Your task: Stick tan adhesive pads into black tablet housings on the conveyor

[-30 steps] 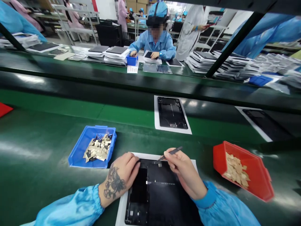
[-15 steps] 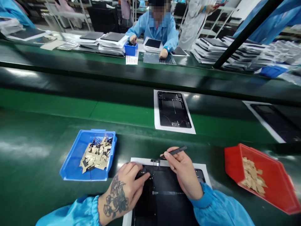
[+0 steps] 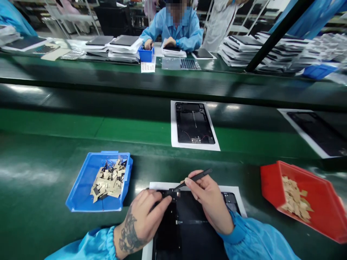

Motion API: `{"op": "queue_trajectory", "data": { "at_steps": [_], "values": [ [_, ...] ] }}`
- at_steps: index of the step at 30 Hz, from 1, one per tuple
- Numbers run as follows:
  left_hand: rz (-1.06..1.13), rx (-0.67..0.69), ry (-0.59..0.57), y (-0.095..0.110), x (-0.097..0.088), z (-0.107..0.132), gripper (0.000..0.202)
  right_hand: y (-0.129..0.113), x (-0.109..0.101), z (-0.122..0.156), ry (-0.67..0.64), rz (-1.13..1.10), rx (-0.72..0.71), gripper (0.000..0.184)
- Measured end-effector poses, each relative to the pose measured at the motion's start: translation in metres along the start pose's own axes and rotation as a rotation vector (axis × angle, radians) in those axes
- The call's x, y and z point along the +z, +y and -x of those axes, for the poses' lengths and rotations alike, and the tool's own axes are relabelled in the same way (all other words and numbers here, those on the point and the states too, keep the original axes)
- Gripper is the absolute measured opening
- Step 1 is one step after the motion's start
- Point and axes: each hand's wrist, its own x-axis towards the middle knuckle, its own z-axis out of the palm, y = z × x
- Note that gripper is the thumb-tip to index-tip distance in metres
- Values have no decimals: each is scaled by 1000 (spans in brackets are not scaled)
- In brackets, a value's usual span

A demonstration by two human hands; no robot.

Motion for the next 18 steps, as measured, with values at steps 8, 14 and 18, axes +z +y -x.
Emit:
{"op": "queue_trajectory", "data": {
  "at_steps": [8, 14, 18],
  "values": [
    [-36, 110, 0, 3, 3, 0, 20, 3, 6, 3, -46, 111, -27, 31],
    [-52, 72, -97, -2, 8, 3, 23, 12, 1, 0, -5, 315, -112, 25],
    [-10, 68, -131, 1, 5, 2, 25, 14, -1, 0, -25, 363, -115, 22]
  ]
}}
